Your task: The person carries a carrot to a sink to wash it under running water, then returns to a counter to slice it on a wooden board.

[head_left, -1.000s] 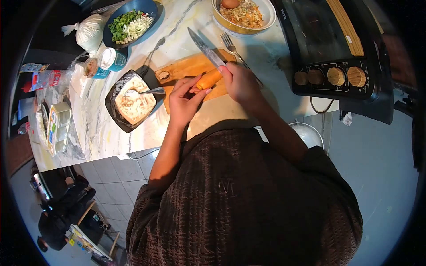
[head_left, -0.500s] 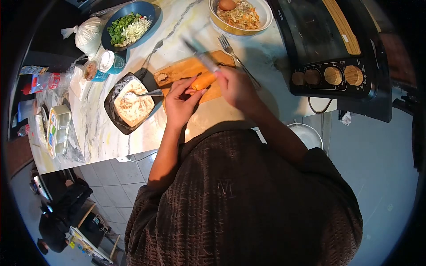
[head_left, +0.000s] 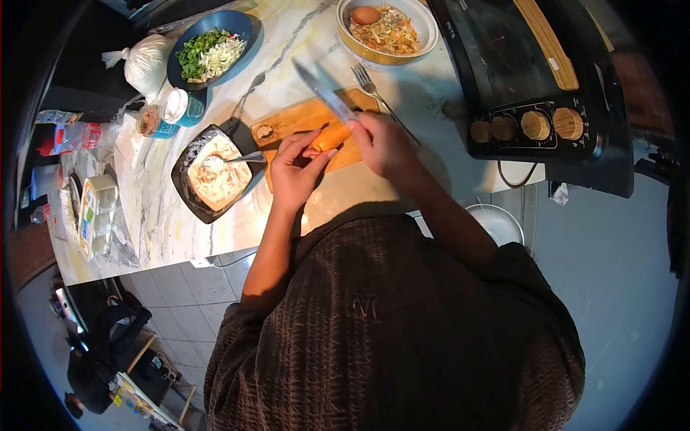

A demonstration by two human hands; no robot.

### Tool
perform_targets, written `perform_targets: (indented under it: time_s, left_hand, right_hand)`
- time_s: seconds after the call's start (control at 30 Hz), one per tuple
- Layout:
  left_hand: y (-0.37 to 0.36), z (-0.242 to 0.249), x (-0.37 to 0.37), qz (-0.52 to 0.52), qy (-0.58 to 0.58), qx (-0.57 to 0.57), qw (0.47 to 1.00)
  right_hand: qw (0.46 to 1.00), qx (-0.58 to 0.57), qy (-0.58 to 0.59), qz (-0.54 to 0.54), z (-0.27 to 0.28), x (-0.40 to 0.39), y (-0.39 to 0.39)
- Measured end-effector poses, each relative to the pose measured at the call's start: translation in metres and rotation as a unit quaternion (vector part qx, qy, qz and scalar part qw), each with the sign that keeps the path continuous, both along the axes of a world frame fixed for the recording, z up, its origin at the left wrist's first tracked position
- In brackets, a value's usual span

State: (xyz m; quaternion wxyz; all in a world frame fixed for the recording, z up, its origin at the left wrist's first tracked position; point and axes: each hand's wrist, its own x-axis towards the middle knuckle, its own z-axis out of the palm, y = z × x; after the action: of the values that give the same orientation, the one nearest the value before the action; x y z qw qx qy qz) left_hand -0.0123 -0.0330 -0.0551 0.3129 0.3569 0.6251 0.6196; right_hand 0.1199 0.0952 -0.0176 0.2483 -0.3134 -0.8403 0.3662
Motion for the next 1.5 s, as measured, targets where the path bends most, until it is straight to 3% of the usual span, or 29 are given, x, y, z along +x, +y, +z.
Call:
perform_targets:
  time_s: [0.1,0.2,0.33,0.4,0.5,0.73,0.83,0.9,1.03,1.13,1.3,1.4,1.5]
  left_hand:
    - [0.000,0.001,0.003,-0.003,-0.003,0.007,1.000]
    - [0.001,0.002,0.002,-0.002,-0.015,0.013,1.000]
    - [-0.001,0.000,0.001,0.008,-0.037,-0.013,0.999]
    - [0.000,0.003,0.002,0.005,-0.026,-0.003,1.000]
    - [0.001,0.001,0.001,0.004,-0.017,0.001,1.000]
    - [0.001,0.001,0.002,-0.004,-0.002,0.010,1.000]
    - [0.000,0.001,0.003,0.000,-0.015,0.007,1.000]
    - [0.001,0.001,0.002,0.002,-0.012,0.004,1.000]
    - [0.001,-0.001,0.001,-0.009,0.006,0.016,1.000]
    - [0.001,0.001,0.004,-0.008,0.005,0.013,1.000]
    - [0.002,0.006,0.002,-0.010,0.029,0.020,0.999]
    - [-0.001,0.000,0.003,-0.012,0.017,0.031,0.999]
    - [0.001,0.003,0.003,-0.019,0.000,0.027,0.999]
  right_hand:
    - [0.996,-0.026,-0.043,-0.072,-0.005,0.004,0.003]
    - [0.995,-0.047,-0.068,-0.055,0.004,0.004,0.005]
    - [0.999,-0.004,-0.034,-0.017,-0.003,0.005,0.002]
    - [0.995,-0.052,-0.022,-0.084,-0.003,0.004,0.006]
    - [0.995,-0.046,-0.072,-0.042,0.011,0.003,0.001]
    - [0.997,-0.012,-0.044,-0.069,-0.011,0.004,0.009]
    - [0.998,0.054,-0.014,0.003,-0.011,0.004,0.004]
    - [0.996,-0.017,-0.035,-0.078,-0.006,0.002,0.004]
    - [0.995,-0.049,-0.079,-0.048,0.001,-0.001,0.008]
    - [0.999,0.034,-0.022,-0.019,-0.006,-0.003,0.004]
    - [0.991,-0.068,-0.097,-0.067,0.011,-0.006,0.005]
    - [0.993,-0.052,-0.107,-0.006,0.011,-0.001,0.006]
    - [0.990,-0.065,-0.106,-0.062,0.003,0.000,0.009]
